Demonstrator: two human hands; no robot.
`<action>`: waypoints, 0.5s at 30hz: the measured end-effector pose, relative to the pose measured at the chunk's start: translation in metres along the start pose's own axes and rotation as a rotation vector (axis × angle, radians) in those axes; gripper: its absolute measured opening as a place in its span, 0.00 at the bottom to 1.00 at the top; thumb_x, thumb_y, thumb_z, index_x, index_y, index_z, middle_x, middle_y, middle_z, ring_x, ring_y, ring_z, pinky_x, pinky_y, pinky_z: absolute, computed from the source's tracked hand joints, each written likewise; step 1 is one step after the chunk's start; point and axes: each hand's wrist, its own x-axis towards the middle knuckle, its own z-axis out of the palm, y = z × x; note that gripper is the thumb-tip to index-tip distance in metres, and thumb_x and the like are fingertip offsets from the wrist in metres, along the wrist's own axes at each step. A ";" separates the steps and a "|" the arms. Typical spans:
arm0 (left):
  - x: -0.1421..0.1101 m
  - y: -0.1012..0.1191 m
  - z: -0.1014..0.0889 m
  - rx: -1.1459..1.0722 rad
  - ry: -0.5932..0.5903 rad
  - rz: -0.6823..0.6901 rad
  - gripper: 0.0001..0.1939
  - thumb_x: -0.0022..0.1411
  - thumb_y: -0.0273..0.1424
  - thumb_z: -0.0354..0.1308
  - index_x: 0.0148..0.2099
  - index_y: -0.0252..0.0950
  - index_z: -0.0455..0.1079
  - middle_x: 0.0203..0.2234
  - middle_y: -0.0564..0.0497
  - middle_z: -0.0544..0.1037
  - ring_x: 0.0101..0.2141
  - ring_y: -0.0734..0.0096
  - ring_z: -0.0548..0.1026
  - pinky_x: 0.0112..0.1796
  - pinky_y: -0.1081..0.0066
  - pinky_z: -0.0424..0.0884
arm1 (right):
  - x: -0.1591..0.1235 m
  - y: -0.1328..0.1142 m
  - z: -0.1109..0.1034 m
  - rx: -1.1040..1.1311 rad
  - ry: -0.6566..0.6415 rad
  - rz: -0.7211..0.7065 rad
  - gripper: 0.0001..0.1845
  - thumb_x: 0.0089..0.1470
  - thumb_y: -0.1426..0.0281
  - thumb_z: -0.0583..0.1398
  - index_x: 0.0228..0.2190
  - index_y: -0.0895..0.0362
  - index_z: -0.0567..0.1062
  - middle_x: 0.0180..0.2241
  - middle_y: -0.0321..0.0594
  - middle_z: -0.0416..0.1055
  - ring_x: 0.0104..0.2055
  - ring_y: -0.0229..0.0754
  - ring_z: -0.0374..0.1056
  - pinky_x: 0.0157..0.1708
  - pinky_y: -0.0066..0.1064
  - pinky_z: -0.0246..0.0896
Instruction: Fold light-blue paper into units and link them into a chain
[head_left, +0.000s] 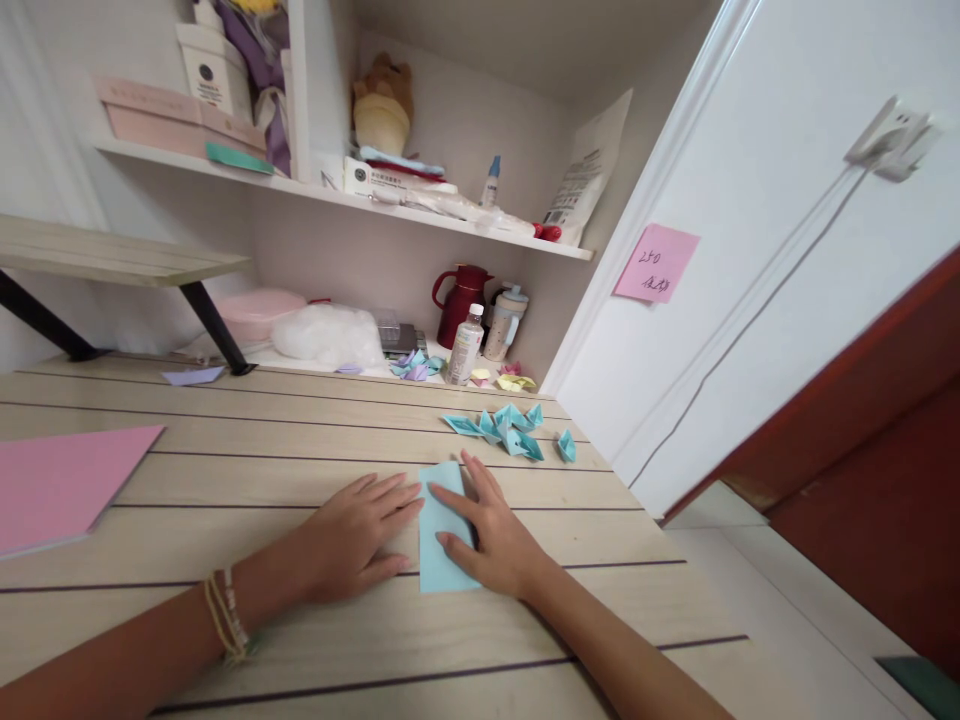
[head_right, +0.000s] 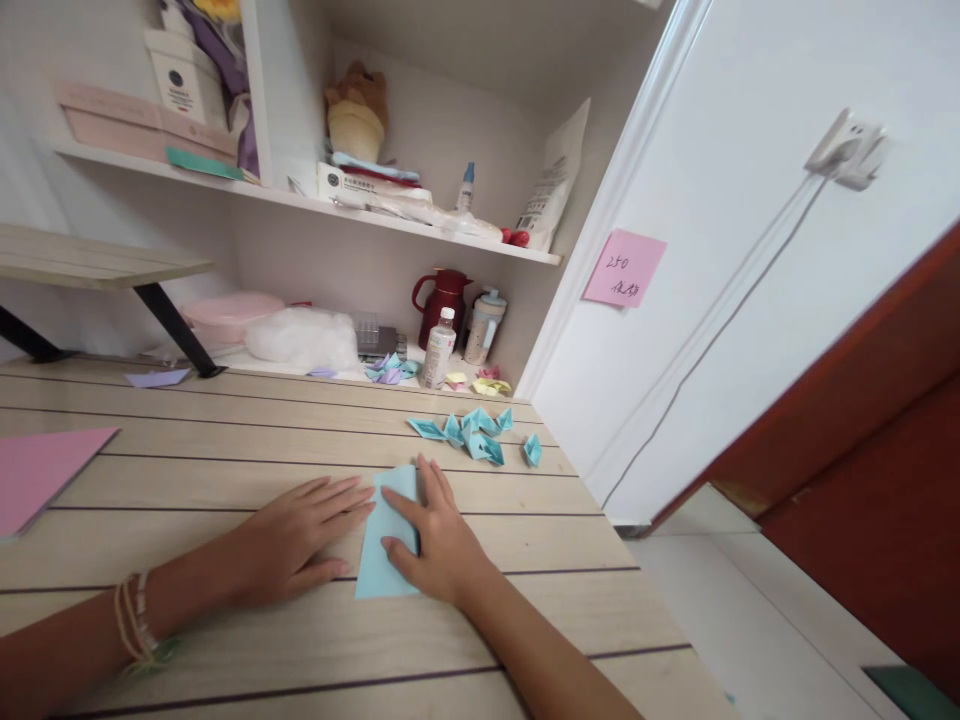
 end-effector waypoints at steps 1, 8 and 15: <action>0.001 0.002 -0.001 0.014 0.007 0.000 0.28 0.59 0.44 0.47 0.60 0.41 0.52 0.59 0.46 0.56 0.58 0.54 0.50 0.55 0.54 0.48 | 0.000 0.000 0.001 0.020 0.049 0.052 0.33 0.45 0.63 0.61 0.53 0.50 0.60 0.62 0.42 0.35 0.62 0.58 0.34 0.55 0.52 0.42; 0.002 0.004 -0.002 0.020 0.049 0.048 0.27 0.58 0.42 0.49 0.58 0.40 0.56 0.59 0.45 0.55 0.59 0.53 0.49 0.55 0.53 0.48 | 0.010 -0.001 0.006 0.573 0.123 0.399 0.34 0.45 0.63 0.61 0.54 0.51 0.58 0.43 0.43 0.67 0.31 0.39 0.67 0.34 0.36 0.66; 0.009 0.004 0.000 -0.520 0.326 -0.224 0.20 0.57 0.40 0.51 0.51 0.41 0.65 0.52 0.45 0.66 0.51 0.58 0.65 0.49 0.59 0.62 | 0.010 -0.006 0.001 0.845 0.118 0.461 0.26 0.40 0.66 0.63 0.44 0.57 0.69 0.22 0.33 0.68 0.24 0.37 0.65 0.26 0.31 0.62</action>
